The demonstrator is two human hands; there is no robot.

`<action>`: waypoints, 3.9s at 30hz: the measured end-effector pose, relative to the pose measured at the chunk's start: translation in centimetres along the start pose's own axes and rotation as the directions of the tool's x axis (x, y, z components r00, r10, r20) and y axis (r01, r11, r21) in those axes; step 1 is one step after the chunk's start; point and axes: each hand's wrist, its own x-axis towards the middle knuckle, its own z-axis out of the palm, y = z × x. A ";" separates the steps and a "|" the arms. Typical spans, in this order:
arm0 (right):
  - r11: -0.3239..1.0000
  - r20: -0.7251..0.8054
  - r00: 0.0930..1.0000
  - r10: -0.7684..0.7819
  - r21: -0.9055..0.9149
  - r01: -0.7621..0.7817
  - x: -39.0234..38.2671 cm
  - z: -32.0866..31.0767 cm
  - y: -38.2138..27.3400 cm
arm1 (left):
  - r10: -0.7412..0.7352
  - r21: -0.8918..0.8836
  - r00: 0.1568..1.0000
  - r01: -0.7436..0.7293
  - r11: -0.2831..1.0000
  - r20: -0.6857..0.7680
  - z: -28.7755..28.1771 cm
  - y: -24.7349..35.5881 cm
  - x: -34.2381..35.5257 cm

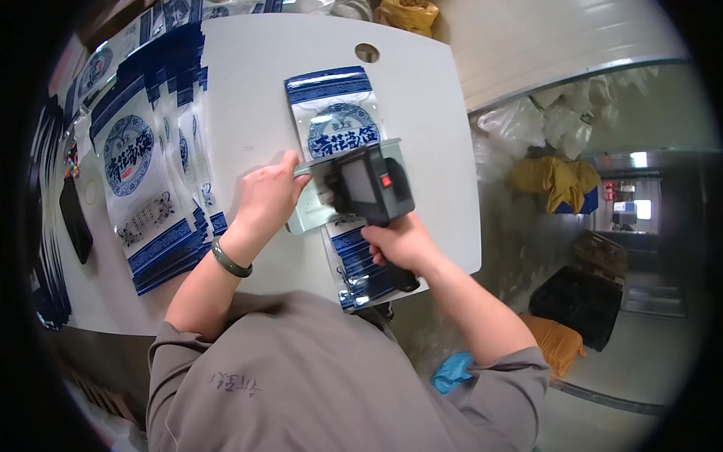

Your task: Printing information onto plastic packaging bags using a handheld inkjet printer and a metal guide stencil.

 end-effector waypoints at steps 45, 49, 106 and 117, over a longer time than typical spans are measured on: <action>0.389 -0.287 0.889 -0.355 0.820 0.420 1.5 -4.6 13.4 | -0.291 -0.249 0.922 0.229 0.941 -0.253 1.7 -0.1 4.9; 0.421 -0.303 0.931 -0.205 0.831 0.363 1.6 -4.2 13.5 | -0.228 -0.420 0.898 0.054 0.906 -0.376 1.5 -0.8 3.8; 0.260 -0.170 0.836 -0.522 0.902 0.346 2.3 -5.3 14.4 | -0.113 0.072 0.990 0.107 0.992 0.086 -1.2 0.6 1.3; 0.824 -0.056 0.955 -0.291 0.493 0.280 -2.4 -1.9 5.7 | -0.075 0.119 0.996 0.068 0.991 0.053 -0.5 -0.2 1.0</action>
